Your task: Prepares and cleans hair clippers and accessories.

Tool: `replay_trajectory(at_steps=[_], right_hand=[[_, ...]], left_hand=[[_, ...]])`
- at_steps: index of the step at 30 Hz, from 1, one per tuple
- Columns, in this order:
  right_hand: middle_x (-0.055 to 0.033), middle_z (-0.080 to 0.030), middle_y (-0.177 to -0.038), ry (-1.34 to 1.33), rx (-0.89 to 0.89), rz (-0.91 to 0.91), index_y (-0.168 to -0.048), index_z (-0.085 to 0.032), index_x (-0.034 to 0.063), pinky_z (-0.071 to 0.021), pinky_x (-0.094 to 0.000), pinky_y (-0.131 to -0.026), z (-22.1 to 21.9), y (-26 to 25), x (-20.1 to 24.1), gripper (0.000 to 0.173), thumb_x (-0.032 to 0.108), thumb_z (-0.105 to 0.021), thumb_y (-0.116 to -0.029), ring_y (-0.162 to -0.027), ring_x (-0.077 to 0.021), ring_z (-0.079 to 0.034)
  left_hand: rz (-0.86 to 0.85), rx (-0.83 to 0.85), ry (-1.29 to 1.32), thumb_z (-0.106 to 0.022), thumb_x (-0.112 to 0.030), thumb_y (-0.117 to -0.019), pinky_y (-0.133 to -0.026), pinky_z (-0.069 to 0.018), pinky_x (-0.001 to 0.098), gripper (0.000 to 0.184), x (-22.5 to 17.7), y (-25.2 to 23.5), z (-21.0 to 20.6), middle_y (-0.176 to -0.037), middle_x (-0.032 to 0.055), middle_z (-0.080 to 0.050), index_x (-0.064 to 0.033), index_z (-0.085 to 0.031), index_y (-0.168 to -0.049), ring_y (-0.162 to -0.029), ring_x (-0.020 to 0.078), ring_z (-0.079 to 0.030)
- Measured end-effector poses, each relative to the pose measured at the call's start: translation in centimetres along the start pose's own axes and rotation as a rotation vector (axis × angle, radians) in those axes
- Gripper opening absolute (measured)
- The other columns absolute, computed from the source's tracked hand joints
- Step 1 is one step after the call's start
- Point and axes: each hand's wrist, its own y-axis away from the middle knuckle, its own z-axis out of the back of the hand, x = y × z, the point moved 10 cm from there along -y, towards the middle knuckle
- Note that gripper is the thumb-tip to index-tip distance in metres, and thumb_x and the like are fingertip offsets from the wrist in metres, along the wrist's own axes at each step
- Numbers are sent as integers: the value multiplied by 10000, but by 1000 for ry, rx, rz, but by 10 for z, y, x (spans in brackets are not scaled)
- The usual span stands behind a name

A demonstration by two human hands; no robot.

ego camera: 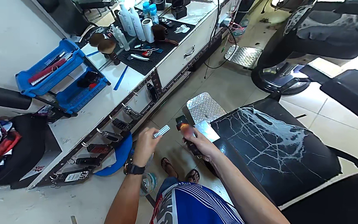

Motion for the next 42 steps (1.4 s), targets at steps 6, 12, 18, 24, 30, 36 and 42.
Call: replay_trajectory(at_steps=[6,12,18,24,30,36,42], right_hand=[[-124,-685,-1062,27,-7,-29,-1400,-408,56,-601,-300,-622,-1,9,-2,519,142,-600,-925,-704,-186,-689],[-119,-688,-1033,108,15,-38,-1435,-387,90,-604,-315,-601,-9,16,4,598,173,-627,-894,-696,-202,-691],[-114,-693,-1013,139,40,-66,-1434,-390,97,-603,-305,-586,-16,20,6,595,189,-619,-893,-680,-194,-694],[-128,-678,-1080,181,36,-78,-1443,-408,97,-615,-317,-594,-15,24,3,605,210,-641,-897,-680,-199,-697],[-127,-672,-1104,229,29,-89,-1455,-397,101,-625,-329,-616,-17,28,1,623,211,-640,-892,-695,-199,-703],[-125,-669,-1120,236,28,-83,-1473,-388,98,-630,-331,-629,-16,28,-1,673,207,-674,-873,-715,-199,-708],[-155,-658,-1122,153,22,-19,-1480,-377,77,-655,-370,-680,-12,25,-5,754,227,-790,-867,-744,-237,-723]], left_hand=[[10,-54,472,-788,-215,-911,-826,-629,316,283,-15,4,-7,-1086,73,-701,-68,-731,-1146,-898,129,-715],[-35,-189,233,-801,-235,-901,-775,-626,303,261,-20,-5,19,-1036,43,-677,-119,-744,-1128,-856,105,-695],[-158,-154,131,-799,-217,-899,-707,-608,276,241,-37,-7,16,-980,47,-655,-100,-754,-1105,-760,93,-661],[-202,-116,65,-795,-232,-904,-693,-593,292,234,-43,-11,13,-964,41,-658,-109,-757,-1100,-741,103,-645],[-280,-65,18,-790,-230,-903,-689,-587,312,225,-57,-14,3,-943,42,-655,-113,-761,-1093,-743,124,-642],[-308,-31,-32,-788,-236,-901,-693,-594,347,215,-68,-16,-2,-934,52,-654,-116,-764,-1078,-746,152,-649],[-177,-205,49,-769,-268,-926,-728,-615,365,268,-53,-13,26,-1018,72,-664,-99,-732,-1132,-803,155,-676]])
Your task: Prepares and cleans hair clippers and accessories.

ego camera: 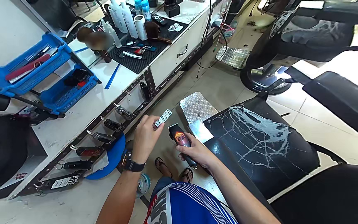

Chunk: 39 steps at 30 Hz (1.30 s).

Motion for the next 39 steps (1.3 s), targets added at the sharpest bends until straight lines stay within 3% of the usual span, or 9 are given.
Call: replay_trajectory(at_steps=[3,6,9,13,17,20,29,33,39], right_hand=[[-168,-649,-1133,-47,-18,52,-1493,-330,59,-655,-376,-736,4,-2,2,733,161,-756,-904,-807,-248,-732],[-148,-648,-1081,-29,-70,72,-1493,-314,60,-642,-353,-710,8,-4,4,723,146,-728,-907,-789,-224,-719],[-138,-650,-1023,-35,-124,57,-1482,-319,67,-633,-338,-666,15,-4,4,724,140,-724,-887,-738,-209,-708],[-135,-661,-984,-48,-118,88,-1425,-378,56,-627,-328,-634,7,-6,11,701,152,-762,-846,-701,-204,-701],[-132,-656,-959,-57,-129,61,-1421,-376,56,-628,-325,-621,12,-7,5,683,140,-757,-860,-685,-205,-699],[-127,-652,-987,-31,-129,39,-1422,-396,54,-623,-318,-630,14,-5,3,662,159,-739,-865,-699,-193,-695],[-124,-643,-1042,61,-81,-76,-1431,-404,78,-629,-325,-613,9,0,1,635,207,-720,-894,-676,-184,-692],[-129,-639,-1023,52,-77,-82,-1412,-419,71,-628,-318,-606,4,-3,1,593,191,-713,-911,-664,-183,-689],[-125,-642,-1023,72,-66,-98,-1461,-375,101,-625,-312,-605,1,-2,5,638,195,-702,-922,-669,-178,-693]], left_hand=[[26,102,303,-778,-235,-912,-764,-643,290,276,0,22,-19,-1038,59,-681,-76,-731,-1133,-839,104,-710],[70,138,257,-777,-264,-907,-773,-622,239,267,24,40,-33,-1003,51,-701,-74,-750,-1092,-836,78,-705],[107,99,194,-772,-262,-908,-780,-613,227,263,29,45,-25,-1007,48,-694,-76,-754,-1093,-843,67,-701],[182,164,598,-788,-142,-895,-825,-640,303,235,21,44,-44,-1067,82,-726,-33,-738,-1098,-908,150,-732],[277,129,451,-778,-198,-905,-830,-633,290,247,56,47,-40,-1060,56,-739,-57,-745,-1105,-896,119,-734],[267,188,618,-779,-132,-904,-841,-633,309,249,45,51,-45,-1091,85,-739,-26,-734,-1124,-909,160,-738],[84,141,348,-787,-196,-905,-830,-633,250,250,43,44,-42,-1080,68,-706,-60,-758,-1113,-896,92,-722],[32,-5,185,-778,-172,-913,-798,-624,268,246,34,36,-28,-1082,65,-684,-76,-749,-1137,-868,92,-698],[-2,57,150,-781,-174,-910,-815,-620,271,247,30,34,-28,-1095,70,-693,-71,-752,-1132,-879,96,-703]])
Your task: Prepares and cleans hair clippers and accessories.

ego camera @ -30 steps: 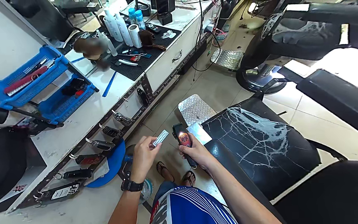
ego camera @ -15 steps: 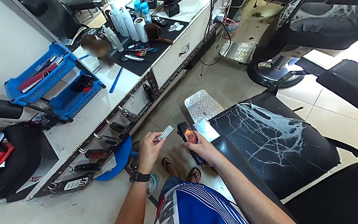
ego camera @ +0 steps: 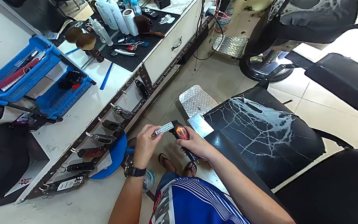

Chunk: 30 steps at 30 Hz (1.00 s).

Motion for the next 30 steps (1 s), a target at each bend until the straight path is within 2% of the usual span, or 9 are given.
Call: replay_trajectory(at_steps=[3,8,11,12,14,17,21,25,30], right_hand=[[-132,-634,-1034,-10,-5,3,-1467,-360,99,-624,-312,-591,-3,0,2,657,183,-706,-914,-653,-179,-688],[-111,-654,-1007,101,-9,22,-1445,-379,89,-619,-310,-618,0,-1,2,704,256,-763,-878,-664,-165,-687],[-114,-684,-1112,527,-60,94,-1493,-394,83,-604,-392,-821,1,-2,13,772,349,-761,-867,-894,-193,-708],[-140,-679,-1152,682,-78,95,-1515,-372,69,-565,-452,-913,0,0,19,787,335,-756,-881,-1002,-245,-692],[-176,-675,-1169,928,-100,70,-1499,-366,48,-529,-528,-965,-6,1,23,763,285,-744,-880,-1093,-329,-672],[-203,-678,-1135,1167,-112,9,-1396,-433,27,-542,-568,-907,-14,2,25,647,254,-746,-877,-1083,-385,-678],[-211,-675,-1120,1312,-85,-82,-1331,-465,24,-550,-573,-874,-18,3,26,563,220,-748,-886,-1071,-400,-680],[-211,-676,-1117,1300,-86,-89,-1330,-470,15,-550,-576,-870,-10,3,25,565,203,-745,-874,-1070,-399,-680],[-204,-672,-1132,1212,-78,-32,-1389,-419,41,-547,-570,-894,-9,3,28,645,227,-754,-870,-1085,-387,-677]], left_hand=[[-23,-100,-21,-786,-166,-909,-814,-629,300,273,-3,-5,12,-1117,88,-676,-61,-735,-1156,-903,119,-705],[-49,-18,-50,-791,-181,-898,-782,-620,271,238,-5,-5,7,-1064,76,-695,-68,-759,-1106,-845,102,-699],[-52,-108,-95,-781,-201,-917,-761,-617,300,257,-15,-22,23,-1054,79,-677,-83,-743,-1142,-831,120,-688],[-86,-89,-91,-781,-195,-916,-762,-622,298,255,-26,-28,23,-1054,82,-680,-78,-742,-1140,-830,119,-692],[-179,26,-114,-775,-173,-914,-783,-625,328,234,-51,-36,13,-1054,91,-694,-69,-748,-1122,-849,145,-701],[-258,321,-243,-759,-168,-923,-812,-604,406,187,-71,-46,-23,-1038,107,-685,-76,-755,-1085,-887,217,-690],[-248,710,-507,-760,-177,-904,-837,-566,492,143,-53,-61,-60,-973,141,-687,-58,-747,-982,-966,308,-677],[-130,688,-719,-781,-171,-872,-803,-581,519,174,-53,-67,-37,-1008,162,-674,-49,-724,-982,-968,339,-680],[-230,615,-500,-814,-163,-853,-784,-584,500,166,-58,-53,-44,-947,135,-681,-60,-737,-959,-905,307,-681]])
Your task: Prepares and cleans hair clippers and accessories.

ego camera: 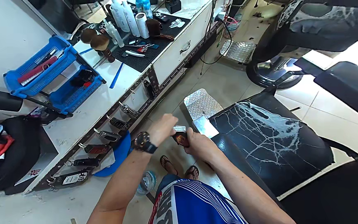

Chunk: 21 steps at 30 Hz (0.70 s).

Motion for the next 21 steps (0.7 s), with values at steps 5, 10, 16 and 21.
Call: replay_trajectory(at_steps=[5,10,16,21], right_hand=[[-146,-687,-1067,-315,-115,82,-1359,-468,43,-564,-494,-875,0,-6,-26,648,299,-757,-839,-990,-294,-696],[-100,-701,-1090,-1064,-197,165,-1356,-458,50,-621,-366,-732,-4,-18,-43,610,310,-717,-869,-828,-190,-718],[-119,-664,-1177,-849,-220,218,-1461,-396,44,-590,-376,-885,-1,-19,-24,836,267,-837,-786,-1002,-173,-688],[-146,-673,-1158,-654,-194,90,-1482,-382,69,-559,-465,-933,-8,-19,-26,875,296,-848,-776,-1035,-246,-684]], left_hand=[[243,-263,156,-800,-221,-880,-764,-585,482,180,67,57,42,-913,102,-691,-78,-749,-976,-826,246,-678],[272,-677,695,-757,-244,-922,-795,-641,286,274,48,91,23,-1060,54,-711,-63,-736,-1126,-898,108,-721],[168,-533,609,-760,-245,-912,-764,-611,238,251,0,63,-12,-1006,55,-684,-87,-764,-1108,-821,80,-687],[202,-470,429,-737,-284,-922,-791,-606,284,254,8,54,-6,-991,62,-703,-96,-768,-1091,-820,116,-692]])
